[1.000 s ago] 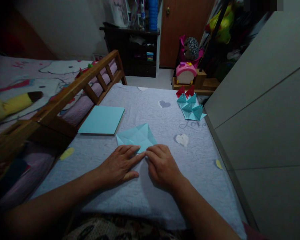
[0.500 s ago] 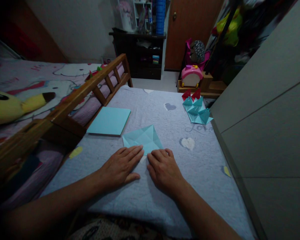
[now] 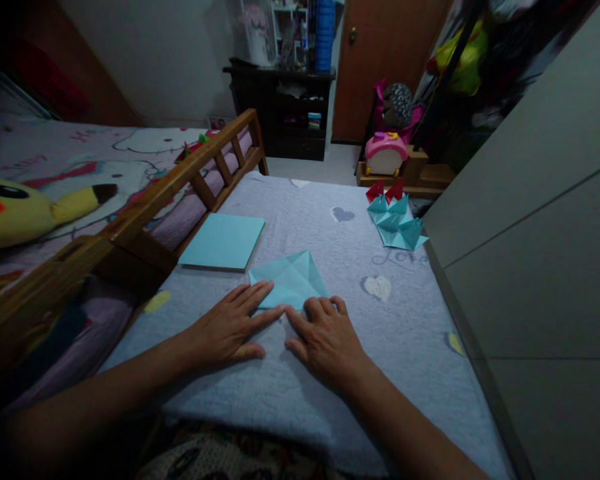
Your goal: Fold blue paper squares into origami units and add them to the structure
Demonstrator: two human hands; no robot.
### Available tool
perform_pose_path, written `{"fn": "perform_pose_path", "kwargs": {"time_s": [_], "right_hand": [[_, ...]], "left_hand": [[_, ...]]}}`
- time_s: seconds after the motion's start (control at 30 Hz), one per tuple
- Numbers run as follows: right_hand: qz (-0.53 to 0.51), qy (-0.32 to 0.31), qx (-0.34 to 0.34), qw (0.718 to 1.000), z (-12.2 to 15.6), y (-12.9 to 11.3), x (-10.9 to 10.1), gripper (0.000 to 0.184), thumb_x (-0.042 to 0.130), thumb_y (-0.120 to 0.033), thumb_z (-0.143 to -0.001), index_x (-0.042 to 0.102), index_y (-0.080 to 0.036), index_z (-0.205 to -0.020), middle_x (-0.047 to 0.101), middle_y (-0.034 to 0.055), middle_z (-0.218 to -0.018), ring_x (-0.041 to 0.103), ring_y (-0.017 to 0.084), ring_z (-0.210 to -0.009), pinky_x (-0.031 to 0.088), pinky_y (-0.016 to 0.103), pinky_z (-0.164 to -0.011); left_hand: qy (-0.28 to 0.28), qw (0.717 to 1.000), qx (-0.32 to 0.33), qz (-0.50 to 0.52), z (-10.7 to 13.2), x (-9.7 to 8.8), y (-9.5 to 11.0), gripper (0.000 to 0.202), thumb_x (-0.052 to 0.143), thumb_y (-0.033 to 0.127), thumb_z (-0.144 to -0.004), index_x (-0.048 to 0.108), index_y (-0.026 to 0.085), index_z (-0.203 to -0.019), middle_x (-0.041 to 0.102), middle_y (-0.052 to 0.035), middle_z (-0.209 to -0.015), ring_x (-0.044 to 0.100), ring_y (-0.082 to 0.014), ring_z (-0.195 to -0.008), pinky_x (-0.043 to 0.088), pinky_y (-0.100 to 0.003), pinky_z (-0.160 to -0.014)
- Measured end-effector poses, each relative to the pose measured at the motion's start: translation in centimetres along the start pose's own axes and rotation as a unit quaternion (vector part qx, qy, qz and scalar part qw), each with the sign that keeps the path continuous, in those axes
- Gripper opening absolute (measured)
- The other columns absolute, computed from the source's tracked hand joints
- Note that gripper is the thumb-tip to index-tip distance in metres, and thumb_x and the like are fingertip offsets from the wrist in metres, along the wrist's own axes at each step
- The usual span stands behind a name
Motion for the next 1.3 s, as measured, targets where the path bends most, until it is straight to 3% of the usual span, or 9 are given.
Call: {"fn": "perform_pose_path", "kwargs": {"time_s": [0.13,0.5,0.87,1.1,1.3], "right_hand": [[0.007,0.001,0.000,1.000,-0.1,-0.3,0.0,0.054,0.061,-0.055,-0.093,0.053,-0.032,-0.141,0.063,0.0107,-0.113,0.055,0.032,-0.105,0.032,0.053,-0.101],[-0.012,-0.002,0.040,0.999,0.8,0.2,-0.2,0.042,0.064,-0.044,-0.093,0.057,-0.031,-0.133,0.065,0.0084,-0.121,0.055,0.032,-0.114,0.024,0.059,-0.111],[0.014,0.042,0.081,0.996,3.9,2.8,-1.0,0.033,0.059,-0.039,-0.095,0.063,-0.032,-0.127,0.064,0.0079,-0.126,0.052,0.032,-0.122,0.026,0.059,-0.111],[0.032,0.067,0.097,0.992,5.8,4.2,-1.3,0.032,0.058,-0.033,-0.094,0.065,-0.031,-0.125,0.064,0.0090,-0.125,0.053,0.033,-0.120,0.031,0.059,-0.109],[0.040,0.089,0.110,0.989,5.0,5.1,-2.5,0.019,0.060,-0.029,-0.092,0.072,-0.024,-0.105,0.066,0.0126,-0.122,0.054,0.035,-0.115,0.040,0.056,-0.099]], "left_hand": [[-0.006,1.000,-0.004,-0.001,0.7,0.1,-0.5,0.079,0.055,0.068,-0.091,0.025,0.034,-0.156,0.022,-0.0160,-0.166,0.028,-0.0357,-0.150,0.023,-0.053,-0.118],[0.038,0.998,-0.043,-0.017,3.4,-0.3,-1.9,0.052,0.058,0.045,-0.097,0.050,0.021,-0.142,0.043,-0.0168,-0.156,0.039,-0.0328,-0.143,0.033,-0.047,-0.114],[0.063,0.997,-0.030,-0.018,3.1,-0.7,-1.9,0.048,0.064,0.042,-0.094,0.056,0.020,-0.135,0.054,-0.0177,-0.145,0.052,-0.0339,-0.132,0.041,-0.048,-0.107],[0.077,0.996,-0.035,0.000,3.4,-0.5,-1.8,0.048,0.063,0.038,-0.094,0.052,0.021,-0.137,0.051,-0.0171,-0.148,0.050,-0.0341,-0.133,0.043,-0.050,-0.107],[0.126,0.977,-0.098,0.142,3.0,-0.5,-2.5,0.055,0.055,0.029,-0.095,0.037,0.020,-0.147,0.054,-0.0146,-0.143,0.052,-0.0303,-0.130,0.046,-0.050,-0.107]]}}
Point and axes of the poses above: each hand's wrist, its own z-axis away from the middle knuckle, its own x-axis out of the palm, y = z × x, the point moved 3 cm from there along -z, towards the middle knuckle
